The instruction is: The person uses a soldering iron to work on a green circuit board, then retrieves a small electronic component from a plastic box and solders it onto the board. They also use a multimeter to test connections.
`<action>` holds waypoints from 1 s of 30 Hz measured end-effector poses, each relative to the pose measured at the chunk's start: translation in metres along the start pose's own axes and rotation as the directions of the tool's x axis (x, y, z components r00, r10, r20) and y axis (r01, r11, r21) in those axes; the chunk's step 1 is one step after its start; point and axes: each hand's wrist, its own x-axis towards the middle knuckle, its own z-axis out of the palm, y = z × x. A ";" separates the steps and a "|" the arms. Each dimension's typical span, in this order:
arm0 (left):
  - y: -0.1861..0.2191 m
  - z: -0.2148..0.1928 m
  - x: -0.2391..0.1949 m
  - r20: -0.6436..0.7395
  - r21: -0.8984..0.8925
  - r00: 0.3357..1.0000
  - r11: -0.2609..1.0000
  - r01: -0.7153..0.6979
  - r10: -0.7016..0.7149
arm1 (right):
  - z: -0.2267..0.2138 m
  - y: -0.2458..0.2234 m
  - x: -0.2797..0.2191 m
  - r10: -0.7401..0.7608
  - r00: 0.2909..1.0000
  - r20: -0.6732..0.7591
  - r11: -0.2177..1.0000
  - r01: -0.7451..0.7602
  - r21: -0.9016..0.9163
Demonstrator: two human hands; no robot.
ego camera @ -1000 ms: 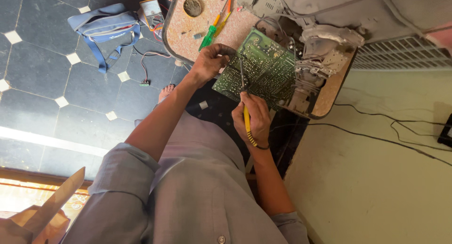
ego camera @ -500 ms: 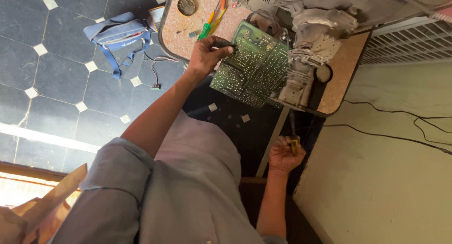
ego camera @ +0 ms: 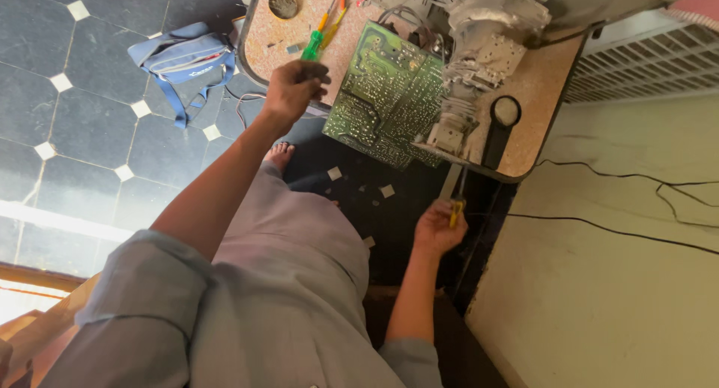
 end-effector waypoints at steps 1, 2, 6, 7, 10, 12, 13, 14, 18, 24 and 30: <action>-0.003 -0.003 -0.005 0.003 -0.036 1.000 0.999 0.006 -0.006 | 0.013 -0.005 -0.017 -0.015 0.999 0.035 0.997 0.017 -0.072; -0.006 -0.009 -0.013 0.000 -0.068 1.000 0.998 0.014 -0.014 | 0.026 -0.006 -0.035 -0.022 0.998 0.067 0.989 0.031 -0.141; -0.015 -0.014 -0.026 0.040 -0.268 0.998 0.962 0.050 -0.040 | 0.089 0.012 -0.092 0.136 0.980 0.147 0.863 -0.045 -0.503; -0.015 -0.011 -0.026 0.044 -0.294 0.998 0.954 0.051 -0.040 | 0.102 0.028 -0.099 0.151 0.973 0.174 0.789 -0.012 -0.614; -0.011 0.005 -0.022 0.057 -0.277 0.998 0.960 0.035 -0.020 | 0.137 0.085 -0.112 0.109 0.928 0.355 0.320 0.306 -0.897; -0.008 0.016 -0.019 0.070 -0.135 0.997 0.991 -0.004 0.014 | 0.157 0.119 -0.113 0.126 0.820 0.558 -0.039 0.566 -0.823; -0.007 0.020 -0.018 0.077 -0.140 0.996 0.990 -0.027 0.038 | 0.167 0.134 -0.111 0.163 0.729 0.665 -0.167 0.684 -0.710; -0.005 0.024 -0.017 0.085 -0.145 0.994 0.988 -0.051 0.064 | 0.177 0.147 -0.108 0.215 0.624 0.751 -0.285 0.776 -0.563; -0.003 0.026 -0.015 0.096 -0.175 0.994 0.984 -0.028 0.045 | 0.204 0.180 -0.093 0.350 0.457 0.818 -0.362 0.871 -0.332; -0.003 0.023 -0.014 0.143 -0.265 0.989 0.964 -0.002 0.041 | 0.207 0.200 -0.075 0.426 0.344 0.837 -0.417 0.895 -0.156; 0.002 0.020 -0.010 0.166 -0.216 0.986 0.976 0.008 0.028 | 0.198 0.201 -0.064 0.447 0.353 0.822 -0.401 0.900 -0.169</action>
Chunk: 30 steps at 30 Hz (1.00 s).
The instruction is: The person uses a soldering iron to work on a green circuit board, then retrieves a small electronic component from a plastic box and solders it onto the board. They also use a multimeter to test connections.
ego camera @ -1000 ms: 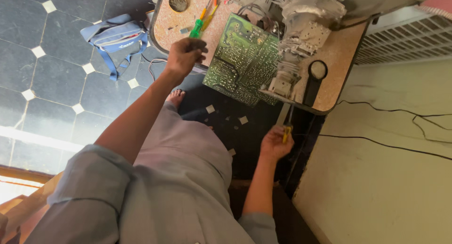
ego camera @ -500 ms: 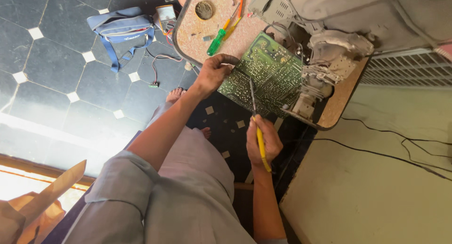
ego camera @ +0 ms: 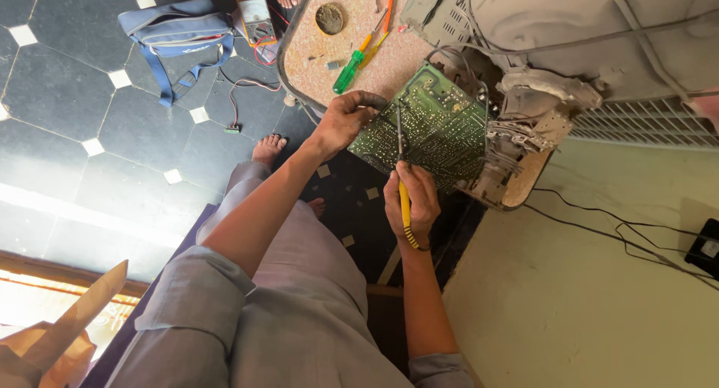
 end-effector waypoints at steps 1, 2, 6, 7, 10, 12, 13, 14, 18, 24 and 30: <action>0.001 0.000 0.000 0.005 -0.004 1.000 1.000 0.001 -0.001 | 0.000 0.002 -0.001 -0.002 1.000 0.001 1.000 0.002 -0.011; 0.002 0.000 0.000 0.010 -0.006 1.000 1.000 0.002 -0.002 | 0.002 0.004 -0.003 -0.004 1.000 0.001 1.000 0.004 -0.019; 0.003 -0.001 -0.001 0.021 -0.001 1.000 1.000 -0.001 0.001 | 0.004 0.012 -0.011 -0.012 1.000 0.005 1.000 0.012 -0.006; 0.003 0.000 -0.001 0.021 -0.006 1.000 1.000 0.005 -0.005 | 0.005 0.014 -0.013 -0.016 1.000 0.001 1.000 0.016 -0.007; 0.003 -0.001 -0.001 0.025 -0.030 0.999 0.999 0.022 -0.021 | 0.009 0.021 -0.019 -0.042 0.999 -0.002 0.999 0.042 -0.014; 0.003 0.000 0.001 0.031 -0.060 0.999 0.998 0.027 -0.025 | 0.009 0.025 -0.022 -0.057 0.998 0.007 0.998 0.057 -0.008; 0.003 0.000 0.001 0.039 -0.072 0.999 0.997 0.030 -0.027 | 0.009 0.027 -0.024 -0.061 0.998 0.016 0.998 0.061 0.002; 0.003 0.000 0.002 0.046 -0.086 0.999 0.996 0.032 -0.028 | 0.009 0.028 -0.025 -0.066 0.998 0.025 0.998 0.066 0.011; 0.002 0.001 0.003 0.035 -0.010 0.999 1.000 -0.007 0.007 | 0.007 0.038 -0.027 -0.136 0.989 0.064 0.988 0.140 -0.062; 0.003 0.003 0.003 0.021 -0.013 1.000 1.000 0.018 -0.018 | 0.006 0.048 -0.028 -0.171 0.981 0.095 0.982 0.178 -0.068; 0.004 0.004 0.001 0.016 -0.024 0.999 0.999 0.030 -0.029 | 0.005 0.051 -0.031 -0.165 0.981 0.101 0.984 0.170 -0.045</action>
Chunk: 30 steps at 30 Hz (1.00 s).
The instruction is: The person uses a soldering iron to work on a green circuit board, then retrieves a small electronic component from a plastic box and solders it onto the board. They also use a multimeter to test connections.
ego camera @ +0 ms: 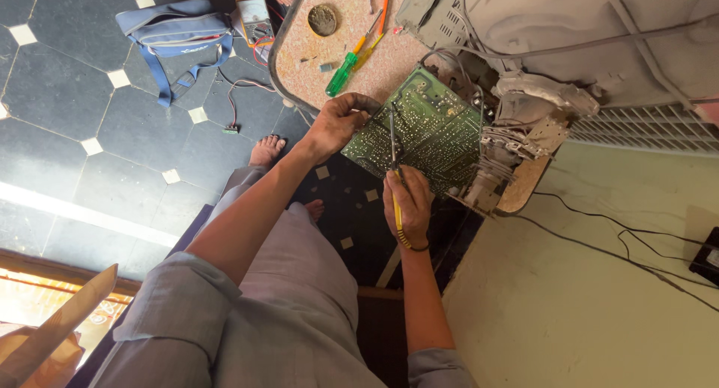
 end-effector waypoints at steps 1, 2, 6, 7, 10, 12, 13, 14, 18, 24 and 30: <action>0.000 0.000 0.000 -0.004 0.009 1.000 1.000 0.002 -0.002 | 0.000 0.002 0.000 -0.009 1.000 -0.004 1.000 0.009 0.010; 0.000 0.000 0.000 -0.006 0.018 1.000 1.000 0.004 -0.004 | 0.000 0.004 0.000 -0.018 1.000 -0.008 1.000 0.018 0.018; 0.002 0.000 -0.001 -0.002 0.023 1.000 1.000 -0.012 0.012 | 0.000 0.007 0.001 0.022 0.999 -0.038 0.997 -0.019 0.073; 0.002 0.000 -0.001 0.000 0.013 1.000 1.000 -0.004 0.004 | 0.000 0.008 0.002 -0.002 0.999 -0.032 0.999 0.004 0.054; 0.002 0.000 -0.001 -0.003 0.012 1.000 1.000 0.005 -0.005 | -0.004 0.007 0.003 -0.043 0.999 0.018 0.999 0.043 -0.004; 0.002 0.000 0.000 -0.015 0.050 1.000 0.999 -0.010 0.011 | -0.005 0.006 0.004 -0.057 0.997 0.050 0.998 0.059 -0.034; 0.001 0.000 0.000 -0.019 0.052 1.000 0.999 -0.001 0.002 | -0.005 0.006 0.005 -0.063 0.996 0.060 0.997 0.066 -0.045; 0.001 0.001 0.000 -0.022 0.053 1.000 0.999 0.009 -0.007 | -0.006 0.007 0.005 -0.069 0.995 0.072 0.996 0.073 -0.057; 0.002 0.001 0.001 -0.007 0.024 1.000 1.000 0.004 -0.004 | -0.005 0.009 0.005 -0.050 0.998 0.038 0.999 0.050 -0.004; 0.003 0.000 0.001 0.011 0.013 1.000 1.000 -0.009 0.009 | -0.003 0.008 0.003 -0.004 1.000 0.003 0.999 0.004 0.041; 0.002 -0.006 0.004 0.016 0.053 1.000 0.999 -0.005 0.004 | -0.006 0.003 0.010 -0.023 1.000 0.009 0.999 0.023 0.035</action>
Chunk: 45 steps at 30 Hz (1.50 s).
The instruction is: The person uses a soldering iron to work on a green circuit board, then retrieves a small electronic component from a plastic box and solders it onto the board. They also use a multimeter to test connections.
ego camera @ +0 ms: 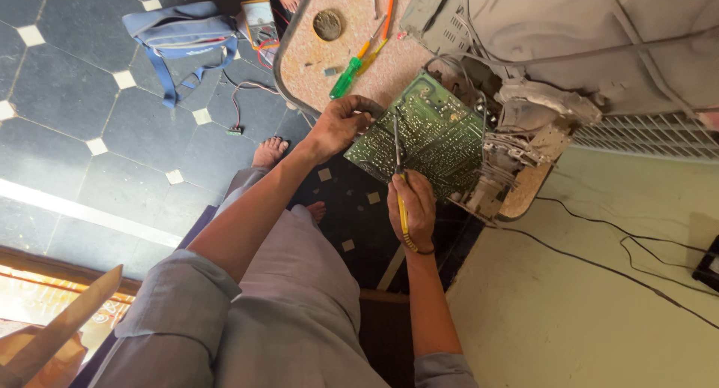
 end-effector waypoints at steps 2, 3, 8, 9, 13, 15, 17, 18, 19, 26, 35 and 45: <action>0.002 -0.006 0.004 -0.060 0.094 0.998 0.996 0.008 -0.002 | -0.004 -0.004 0.003 0.003 1.000 -0.003 1.000 -0.003 -0.001; 0.004 -0.011 0.007 -0.091 0.141 0.996 0.990 0.014 -0.002 | -0.006 -0.006 0.005 0.014 1.000 -0.007 1.000 -0.014 0.014; 0.022 -0.050 0.027 -0.334 0.603 0.881 0.794 -0.073 0.334 | -0.007 -0.011 0.009 0.069 0.997 -0.021 0.995 -0.067 0.079; 0.028 -0.060 0.032 -0.356 0.667 0.839 0.741 -0.080 0.411 | -0.006 -0.012 0.009 0.096 0.995 -0.019 0.993 -0.095 0.072; 0.045 -0.084 0.051 -0.229 0.898 0.772 0.434 -0.066 0.593 | -0.003 -0.015 0.008 0.138 0.990 -0.019 0.989 -0.137 0.049; 0.050 -0.091 0.059 -0.222 0.902 0.855 0.433 -0.003 0.469 | -0.004 -0.016 0.008 0.122 0.992 -0.022 0.992 -0.121 0.038; 0.053 -0.092 0.068 -0.181 0.930 0.852 0.366 -0.014 0.492 | -0.002 -0.018 0.012 0.100 0.995 -0.023 0.995 -0.100 0.023; 0.053 -0.093 0.072 -0.162 0.943 0.850 0.333 -0.017 0.502 | -0.002 -0.018 0.013 0.101 0.995 -0.026 0.995 -0.101 0.019; 0.052 -0.092 0.075 -0.150 0.947 0.853 0.320 -0.022 0.500 | -0.003 -0.018 0.014 0.102 0.994 -0.029 0.995 -0.101 0.014; 0.052 -0.097 0.076 -0.094 0.941 0.824 0.320 -0.110 0.559 | -0.006 -0.030 0.024 0.127 0.991 -0.052 0.992 -0.125 0.031; 0.028 -0.035 -0.024 -0.219 0.492 0.948 0.865 -0.099 0.233 | -0.014 -0.055 0.007 0.400 0.913 -0.086 0.892 -0.365 0.267; 0.003 0.003 -0.074 -0.060 -0.183 0.986 0.969 -0.166 0.158 | -0.021 -0.055 -0.003 0.544 0.833 0.098 0.672 -0.503 0.544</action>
